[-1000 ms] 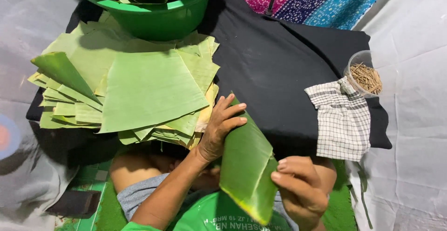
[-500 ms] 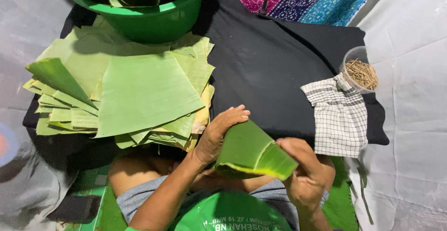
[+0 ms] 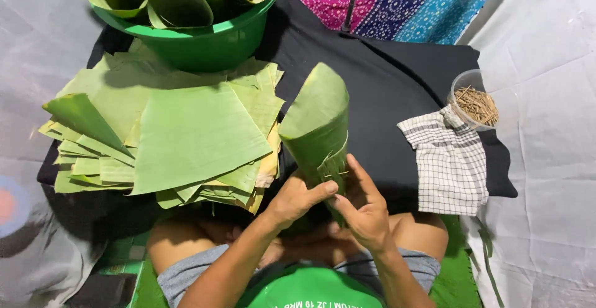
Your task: Folding banana leaves into cones and securing them with wooden pins
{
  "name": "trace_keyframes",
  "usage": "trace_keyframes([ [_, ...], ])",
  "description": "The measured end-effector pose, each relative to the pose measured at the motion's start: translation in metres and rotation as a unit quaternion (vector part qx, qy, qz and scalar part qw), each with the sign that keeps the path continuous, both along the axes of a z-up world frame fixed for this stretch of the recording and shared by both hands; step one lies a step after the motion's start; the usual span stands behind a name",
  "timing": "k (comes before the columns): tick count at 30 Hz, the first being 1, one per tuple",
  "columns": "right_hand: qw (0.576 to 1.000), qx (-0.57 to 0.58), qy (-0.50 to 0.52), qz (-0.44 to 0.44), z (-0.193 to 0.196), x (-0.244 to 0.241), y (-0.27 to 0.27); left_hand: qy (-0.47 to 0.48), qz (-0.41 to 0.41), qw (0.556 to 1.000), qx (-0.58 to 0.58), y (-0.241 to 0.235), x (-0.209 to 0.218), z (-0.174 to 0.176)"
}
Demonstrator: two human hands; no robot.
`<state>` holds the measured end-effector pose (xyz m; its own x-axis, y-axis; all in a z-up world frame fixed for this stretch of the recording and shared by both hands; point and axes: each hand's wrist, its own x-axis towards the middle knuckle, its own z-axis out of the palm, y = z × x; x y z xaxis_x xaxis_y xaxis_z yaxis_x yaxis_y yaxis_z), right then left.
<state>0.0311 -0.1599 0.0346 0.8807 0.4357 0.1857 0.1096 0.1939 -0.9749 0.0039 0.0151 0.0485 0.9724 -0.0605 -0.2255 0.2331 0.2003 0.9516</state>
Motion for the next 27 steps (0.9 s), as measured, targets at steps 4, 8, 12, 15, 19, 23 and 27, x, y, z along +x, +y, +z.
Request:
trace_keyframes([
  [4, 0.999, 0.012, 0.043, -0.027, -0.012, 0.001, 0.005, -0.081, 0.083, 0.993, -0.009, -0.006, 0.008, 0.006],
  [8, 0.996, 0.037, 0.078, -0.021, -0.018, 0.001, 0.006, -0.138, 0.197, 0.945, -0.222, -0.007, 0.019, -0.004],
  [12, 0.979, 0.129, 0.157, 0.036, -0.017, 0.0, 0.008, -0.059, 0.246, 0.895, -0.368, -0.001, 0.028, -0.037],
  [15, 0.979, 0.116, 0.164, 0.045, -0.023, 0.002, 0.007, -0.006, 0.289, 0.885, -0.366, -0.002, 0.034, -0.043],
  [19, 0.973, 0.134, 0.173, 0.077, -0.017, -0.003, 0.01, -0.074, 0.32, 0.887, -0.326, -0.007, 0.039, -0.043],
  [23, 0.978, 0.107, 0.173, 0.047, -0.024, 0.002, 0.005, -0.063, 0.297, 0.899, -0.315, -0.007, 0.039, -0.037],
  [27, 0.969, 0.133, 0.202, 0.043, -0.028, 0.0, 0.001, -0.066, 0.298, 0.901, -0.308, -0.002, 0.043, -0.011],
])
